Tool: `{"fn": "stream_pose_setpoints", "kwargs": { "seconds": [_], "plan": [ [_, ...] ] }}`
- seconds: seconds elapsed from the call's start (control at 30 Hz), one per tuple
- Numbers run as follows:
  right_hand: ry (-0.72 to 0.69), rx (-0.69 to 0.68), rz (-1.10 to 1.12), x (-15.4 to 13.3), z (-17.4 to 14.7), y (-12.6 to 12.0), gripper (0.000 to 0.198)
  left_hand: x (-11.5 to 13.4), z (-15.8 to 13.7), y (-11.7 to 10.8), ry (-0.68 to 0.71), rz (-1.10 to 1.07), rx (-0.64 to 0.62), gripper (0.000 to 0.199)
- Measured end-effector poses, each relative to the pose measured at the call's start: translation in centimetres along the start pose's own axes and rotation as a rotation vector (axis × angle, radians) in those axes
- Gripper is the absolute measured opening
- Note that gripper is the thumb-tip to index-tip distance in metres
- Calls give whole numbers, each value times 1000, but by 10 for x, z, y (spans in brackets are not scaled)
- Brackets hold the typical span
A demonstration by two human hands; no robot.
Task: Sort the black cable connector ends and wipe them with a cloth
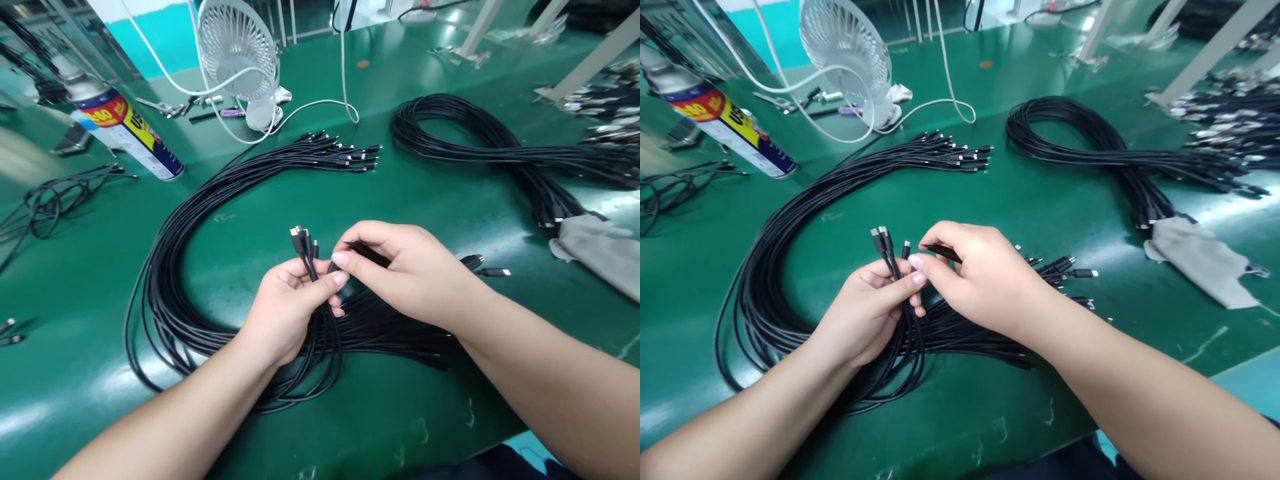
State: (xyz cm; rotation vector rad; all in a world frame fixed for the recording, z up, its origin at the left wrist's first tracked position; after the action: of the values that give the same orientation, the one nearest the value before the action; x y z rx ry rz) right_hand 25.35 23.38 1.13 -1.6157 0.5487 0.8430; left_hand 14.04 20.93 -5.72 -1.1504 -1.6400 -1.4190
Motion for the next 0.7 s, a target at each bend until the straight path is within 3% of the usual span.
{"fn": "stream_pose_setpoints", "kwargs": {
  "seconds": [0.1,0.23,0.3,0.43,0.57,0.67,0.7],
  "plan": [
    [23,-5,43,1,6,2,24,0,-1,1,-3,12,-10,24],
    [-49,245,-135,-7,6,-19,23,-1,-2,0,-14,19,17,24],
    [-35,296,-143,-4,5,-27,20,-1,-2,-1,-13,28,24,24],
    [-17,333,-59,2,3,-37,7,-2,-1,-1,2,64,-2,21],
    [12,263,-134,4,3,-31,21,0,0,0,39,88,-45,13],
    [-56,263,-140,3,2,-27,19,-2,0,0,16,61,-47,15],
    [-85,272,-129,3,2,-26,28,-3,-1,0,2,53,-44,17]
  ]
}}
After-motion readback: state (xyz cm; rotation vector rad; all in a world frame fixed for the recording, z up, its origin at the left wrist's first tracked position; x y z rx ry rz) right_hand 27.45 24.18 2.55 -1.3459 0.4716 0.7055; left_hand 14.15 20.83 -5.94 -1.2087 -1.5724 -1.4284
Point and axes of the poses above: each hand's wrist, its own z-axis towards the middle knuckle, its own y-axis out of the palm, x = y × z, the point moved 9 cm from there along z, towards the middle knuckle, and after that the axes turned 14 degrees about y, right-handed, at the moved point
